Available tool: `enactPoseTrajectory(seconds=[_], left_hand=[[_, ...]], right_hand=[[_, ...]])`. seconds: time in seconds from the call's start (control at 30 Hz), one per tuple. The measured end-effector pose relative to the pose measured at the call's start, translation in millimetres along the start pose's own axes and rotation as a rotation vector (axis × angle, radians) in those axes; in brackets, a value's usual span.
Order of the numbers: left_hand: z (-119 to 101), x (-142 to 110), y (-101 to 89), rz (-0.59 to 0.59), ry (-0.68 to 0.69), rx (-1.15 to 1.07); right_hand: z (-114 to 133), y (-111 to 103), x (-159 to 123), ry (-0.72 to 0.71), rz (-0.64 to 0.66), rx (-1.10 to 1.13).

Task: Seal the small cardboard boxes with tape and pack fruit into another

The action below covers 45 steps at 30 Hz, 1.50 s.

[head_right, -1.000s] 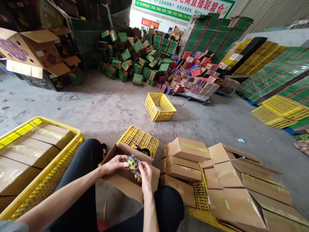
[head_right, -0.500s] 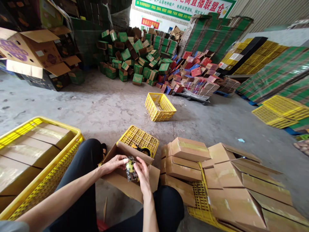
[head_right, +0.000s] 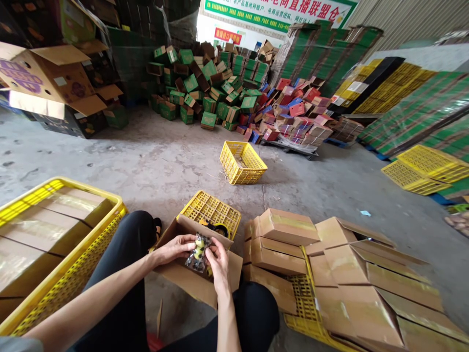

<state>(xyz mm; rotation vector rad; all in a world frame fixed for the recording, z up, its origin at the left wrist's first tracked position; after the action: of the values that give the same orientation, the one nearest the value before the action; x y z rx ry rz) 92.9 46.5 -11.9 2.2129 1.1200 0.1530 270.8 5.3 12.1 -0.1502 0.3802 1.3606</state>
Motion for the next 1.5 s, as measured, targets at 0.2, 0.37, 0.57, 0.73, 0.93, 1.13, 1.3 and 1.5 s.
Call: enactPoseTrajectory(seconds=[0.2,0.37,0.57,0.73,0.93,1.13,1.3,1.5], left_hand=[[1,-1,3.8,0.072,-0.023,0.006],[0,-2,5.2,0.113,-0.034,0.016],[2,-5,7.0,0.145,-0.05,0.036],[-5,-5,8.7,0.115,-0.004,0.115],[-2,-4,8.3,0.132,0.009,0.131],[8,1,-0.3,0.051,0.02,0.071],[8,4,-8.3,-0.029,0.066,0.047],[4,4,-11.0,-0.079,0.062,0.1]], right_hand=[[0,3,-1,-0.004,0.065,-0.018],[4,3,0,-0.062,0.064,-0.117],[9,5,-2,-0.137,0.091,-0.146],[7,7,-2,-0.107,0.117,-0.155],[6,5,-1,-0.049,0.069,-0.121],[3,0,2,-0.073,0.004,-0.125],[-4,-6,9,-0.076,-0.057,-0.081],[-9,-9,12,-0.055,-0.082,-0.038]])
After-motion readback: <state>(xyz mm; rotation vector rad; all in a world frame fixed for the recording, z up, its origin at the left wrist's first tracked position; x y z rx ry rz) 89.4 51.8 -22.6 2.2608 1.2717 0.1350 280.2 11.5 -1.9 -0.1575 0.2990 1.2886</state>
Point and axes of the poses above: each hand's wrist, its own x-axis towards the middle knuckle, its own y-axis out of the palm, z = x × y, the point moved 5 cm from there along x, towards the middle knuckle, and after that the axes turned 2 degrees about y, right-handed, at the moved point
